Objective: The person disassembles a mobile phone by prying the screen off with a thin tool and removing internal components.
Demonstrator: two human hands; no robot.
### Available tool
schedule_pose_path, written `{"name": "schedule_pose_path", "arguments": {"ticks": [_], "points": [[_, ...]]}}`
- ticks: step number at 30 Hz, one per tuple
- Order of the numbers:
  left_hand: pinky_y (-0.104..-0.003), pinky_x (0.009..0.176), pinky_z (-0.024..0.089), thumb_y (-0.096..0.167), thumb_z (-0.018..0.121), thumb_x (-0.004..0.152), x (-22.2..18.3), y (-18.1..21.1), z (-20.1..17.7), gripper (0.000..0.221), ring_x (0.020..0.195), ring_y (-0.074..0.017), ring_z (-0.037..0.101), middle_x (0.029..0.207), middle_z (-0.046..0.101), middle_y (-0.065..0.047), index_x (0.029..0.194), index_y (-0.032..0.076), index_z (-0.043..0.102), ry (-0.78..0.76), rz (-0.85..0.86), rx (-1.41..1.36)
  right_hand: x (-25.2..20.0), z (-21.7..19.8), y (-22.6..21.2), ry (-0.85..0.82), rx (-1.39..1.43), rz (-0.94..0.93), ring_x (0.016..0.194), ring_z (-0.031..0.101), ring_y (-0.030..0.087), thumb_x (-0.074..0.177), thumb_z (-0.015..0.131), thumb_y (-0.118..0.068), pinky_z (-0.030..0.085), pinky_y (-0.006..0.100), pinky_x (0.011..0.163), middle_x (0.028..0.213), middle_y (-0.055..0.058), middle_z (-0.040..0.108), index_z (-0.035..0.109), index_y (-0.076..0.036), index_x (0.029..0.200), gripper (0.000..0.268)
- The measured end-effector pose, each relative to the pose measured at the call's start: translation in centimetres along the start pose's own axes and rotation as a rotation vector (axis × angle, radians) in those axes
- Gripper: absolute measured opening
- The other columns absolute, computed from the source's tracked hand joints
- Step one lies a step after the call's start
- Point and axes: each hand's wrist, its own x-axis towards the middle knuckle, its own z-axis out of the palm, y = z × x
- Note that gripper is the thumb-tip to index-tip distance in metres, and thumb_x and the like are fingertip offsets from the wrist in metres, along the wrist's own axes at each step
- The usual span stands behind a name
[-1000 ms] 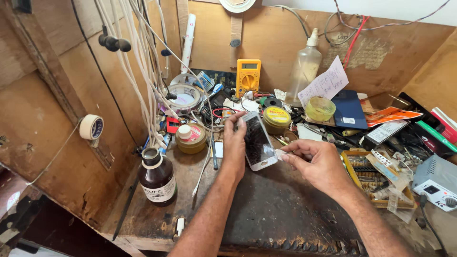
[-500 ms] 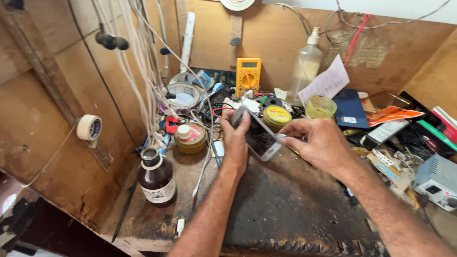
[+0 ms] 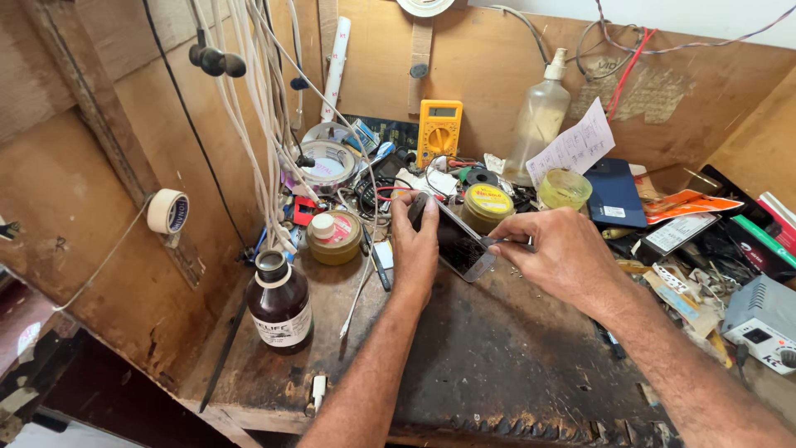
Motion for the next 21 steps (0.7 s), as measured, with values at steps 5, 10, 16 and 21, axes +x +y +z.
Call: {"name": "schedule_pose_path", "arguments": {"ticks": [5, 10, 16, 21], "points": [[-0.035, 0.097, 0.049, 0.03, 0.061, 0.1, -0.2, 0.6, -0.2, 0.033, 0.11, -0.0205, 0.061, 0.118, 0.065, -0.01, 0.122, 0.006, 0.056, -0.022, 0.019, -0.022, -0.1, 0.5, 0.1, -0.018, 0.02, 0.038, 0.067, 0.075, 0.022, 0.081, 0.08, -0.027, 0.056, 0.038, 0.066, 0.078, 0.01, 0.079, 0.082, -0.013, 0.098, 0.022], [-0.033, 0.094, 0.051, 0.031, 0.063, 0.099, 0.0, 0.7, -0.5, 0.035, 0.106, -0.0181, 0.062, 0.115, 0.066, -0.009, 0.122, 0.006, 0.057, -0.041, -0.015, -0.068, -0.1, 0.9, 0.7, 0.014, 0.184, -0.023, 0.069, 0.076, 0.015, 0.08, 0.082, -0.021, 0.058, 0.032, 0.065, 0.081, 0.007, 0.081, 0.082, -0.009, 0.098, 0.021], [-0.032, 0.093, 0.051, 0.032, 0.064, 0.099, 0.1, 0.7, -0.7, 0.035, 0.105, -0.0169, 0.062, 0.114, 0.066, -0.008, 0.121, 0.006, 0.059, -0.065, -0.002, -0.071, -0.3, 1.3, 1.7, 0.053, 0.2, -0.116, 0.07, 0.076, 0.013, 0.079, 0.082, -0.017, 0.057, 0.031, 0.064, 0.083, 0.007, 0.081, 0.081, -0.009, 0.099, 0.022], [-0.032, 0.094, 0.051, 0.032, 0.064, 0.098, 0.1, 0.6, -0.7, 0.036, 0.106, -0.0164, 0.062, 0.115, 0.066, -0.007, 0.123, 0.005, 0.059, -0.086, 0.001, -0.082, -0.4, 1.5, 2.1, 0.073, 0.174, -0.176, 0.069, 0.075, 0.016, 0.08, 0.082, -0.017, 0.057, 0.032, 0.063, 0.084, 0.008, 0.08, 0.081, -0.01, 0.1, 0.022]]}}
